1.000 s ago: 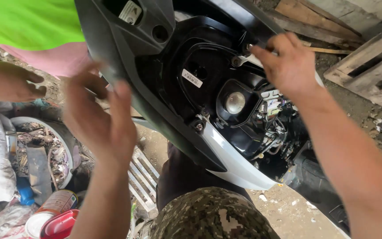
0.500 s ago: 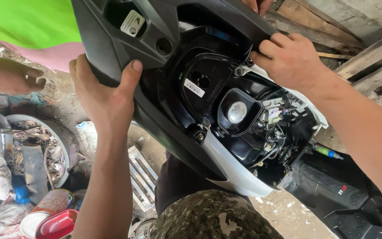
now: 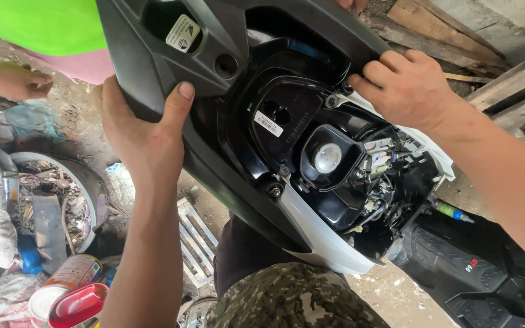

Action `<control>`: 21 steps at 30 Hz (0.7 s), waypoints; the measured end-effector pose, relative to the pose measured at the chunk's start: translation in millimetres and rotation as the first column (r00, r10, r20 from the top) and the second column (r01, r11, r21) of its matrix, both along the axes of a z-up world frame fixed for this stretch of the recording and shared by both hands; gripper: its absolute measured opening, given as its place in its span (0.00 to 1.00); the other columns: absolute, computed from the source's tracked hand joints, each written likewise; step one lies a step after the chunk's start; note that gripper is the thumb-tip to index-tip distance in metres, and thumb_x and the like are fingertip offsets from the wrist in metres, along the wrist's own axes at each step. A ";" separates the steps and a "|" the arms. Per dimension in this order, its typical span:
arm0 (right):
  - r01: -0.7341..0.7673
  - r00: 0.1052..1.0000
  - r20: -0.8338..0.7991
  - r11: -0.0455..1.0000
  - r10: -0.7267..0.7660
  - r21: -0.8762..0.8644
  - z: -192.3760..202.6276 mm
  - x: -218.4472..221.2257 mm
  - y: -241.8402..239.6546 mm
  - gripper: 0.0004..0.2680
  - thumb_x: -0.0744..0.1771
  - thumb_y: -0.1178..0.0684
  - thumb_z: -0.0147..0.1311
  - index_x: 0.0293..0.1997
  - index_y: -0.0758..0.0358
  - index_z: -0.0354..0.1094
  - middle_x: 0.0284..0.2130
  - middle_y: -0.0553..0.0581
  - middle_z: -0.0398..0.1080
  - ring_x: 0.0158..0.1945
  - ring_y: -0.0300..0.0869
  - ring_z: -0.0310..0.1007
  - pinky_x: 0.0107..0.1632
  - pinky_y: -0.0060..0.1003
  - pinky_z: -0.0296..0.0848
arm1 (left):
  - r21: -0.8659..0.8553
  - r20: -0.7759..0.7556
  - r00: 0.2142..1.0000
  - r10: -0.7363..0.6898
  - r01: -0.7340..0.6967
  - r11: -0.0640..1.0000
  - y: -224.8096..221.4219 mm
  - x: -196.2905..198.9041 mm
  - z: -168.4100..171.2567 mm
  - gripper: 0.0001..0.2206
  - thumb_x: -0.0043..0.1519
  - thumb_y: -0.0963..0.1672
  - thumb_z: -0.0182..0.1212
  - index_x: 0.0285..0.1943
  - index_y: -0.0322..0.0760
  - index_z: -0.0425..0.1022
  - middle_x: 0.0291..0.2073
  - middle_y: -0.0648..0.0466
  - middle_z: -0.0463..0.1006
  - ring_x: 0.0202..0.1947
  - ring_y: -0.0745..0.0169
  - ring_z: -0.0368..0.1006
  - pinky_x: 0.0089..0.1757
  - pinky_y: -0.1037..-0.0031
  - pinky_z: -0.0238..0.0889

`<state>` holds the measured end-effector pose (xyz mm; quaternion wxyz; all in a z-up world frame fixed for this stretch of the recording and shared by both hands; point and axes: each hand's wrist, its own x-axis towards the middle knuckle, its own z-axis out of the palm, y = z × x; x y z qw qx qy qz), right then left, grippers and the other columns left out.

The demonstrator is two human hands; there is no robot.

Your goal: Installing and securing internal plastic housing components under the seat of a scooter.

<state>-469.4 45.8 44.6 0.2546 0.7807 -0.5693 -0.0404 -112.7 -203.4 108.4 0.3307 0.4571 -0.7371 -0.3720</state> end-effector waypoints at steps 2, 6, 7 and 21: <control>-0.009 0.999 -0.034 1.000 0.009 0.005 2.8 0.4 -0.3 0.08 0.74 0.60 0.60 0.52 0.46 0.80 0.38 0.45 0.68 0.35 0.39 0.64 0.35 0.32 0.56 | 0.047 -0.017 1.000 0.000 0.000 0.999 1.2 0.0 1.8 0.22 0.64 0.51 0.77 0.52 0.33 0.71 0.47 0.51 0.66 0.41 0.56 0.68 0.40 0.66 0.64; -0.047 0.999 -0.005 0.999 0.047 0.026 5.2 -5.3 -1.3 0.10 0.73 0.60 0.60 0.55 0.44 0.81 0.39 0.44 0.70 0.36 0.40 0.64 0.38 0.34 0.57 | -0.025 -0.003 1.000 -0.024 0.024 0.999 -1.6 3.5 -3.8 0.24 0.64 0.51 0.78 0.53 0.30 0.72 0.46 0.49 0.67 0.41 0.54 0.67 0.40 0.63 0.62; -0.053 0.998 -0.017 0.998 0.054 0.028 4.9 -5.9 -2.4 0.09 0.73 0.60 0.60 0.54 0.44 0.82 0.38 0.44 0.69 0.36 0.40 0.63 0.38 0.35 0.56 | -0.041 -0.012 0.999 -0.040 0.039 0.998 -1.6 4.1 -3.5 0.24 0.65 0.51 0.78 0.53 0.30 0.72 0.46 0.49 0.66 0.42 0.53 0.66 0.41 0.63 0.62; -0.043 0.999 -0.030 0.999 0.043 -0.014 3.0 0.8 -1.4 0.08 0.73 0.60 0.61 0.52 0.46 0.82 0.36 0.46 0.67 0.34 0.40 0.61 0.37 0.34 0.53 | -0.105 -0.031 0.997 -0.074 0.071 0.992 -1.8 3.6 -1.9 0.25 0.65 0.50 0.77 0.57 0.26 0.73 0.47 0.45 0.68 0.43 0.49 0.67 0.41 0.60 0.62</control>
